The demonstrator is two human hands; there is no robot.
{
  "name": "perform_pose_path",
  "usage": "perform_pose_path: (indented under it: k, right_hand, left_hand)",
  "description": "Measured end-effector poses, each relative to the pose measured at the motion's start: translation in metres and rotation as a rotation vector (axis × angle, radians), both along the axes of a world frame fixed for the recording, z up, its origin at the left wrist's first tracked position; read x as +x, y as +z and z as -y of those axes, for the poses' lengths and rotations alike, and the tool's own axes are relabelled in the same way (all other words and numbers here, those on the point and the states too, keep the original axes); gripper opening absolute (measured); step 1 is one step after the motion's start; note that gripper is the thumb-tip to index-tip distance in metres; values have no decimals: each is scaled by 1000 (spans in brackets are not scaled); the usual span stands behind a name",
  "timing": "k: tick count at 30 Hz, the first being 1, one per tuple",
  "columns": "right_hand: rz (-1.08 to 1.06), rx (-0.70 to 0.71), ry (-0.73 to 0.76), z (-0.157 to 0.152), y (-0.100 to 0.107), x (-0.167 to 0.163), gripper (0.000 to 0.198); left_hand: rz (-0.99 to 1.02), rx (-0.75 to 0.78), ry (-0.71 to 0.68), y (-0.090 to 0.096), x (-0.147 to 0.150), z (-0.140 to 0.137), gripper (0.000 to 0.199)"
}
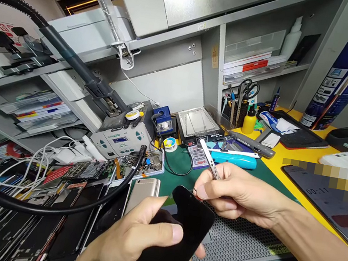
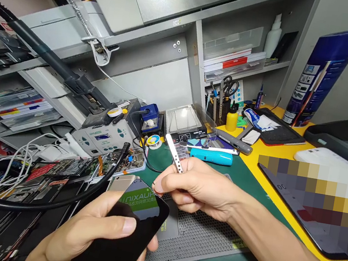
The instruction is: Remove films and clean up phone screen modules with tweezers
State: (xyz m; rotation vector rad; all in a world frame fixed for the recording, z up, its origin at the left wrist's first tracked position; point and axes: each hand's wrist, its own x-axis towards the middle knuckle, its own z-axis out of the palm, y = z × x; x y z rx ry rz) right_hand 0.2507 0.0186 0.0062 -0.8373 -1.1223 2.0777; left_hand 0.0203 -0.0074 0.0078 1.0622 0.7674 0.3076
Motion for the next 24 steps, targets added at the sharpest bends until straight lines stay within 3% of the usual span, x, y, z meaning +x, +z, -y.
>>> perform_pose_path:
  k: [24]
  right_hand:
    - [-33,-33,29,0,0,1,15]
  left_hand:
    - [16,9,-4,-1,0,1,31]
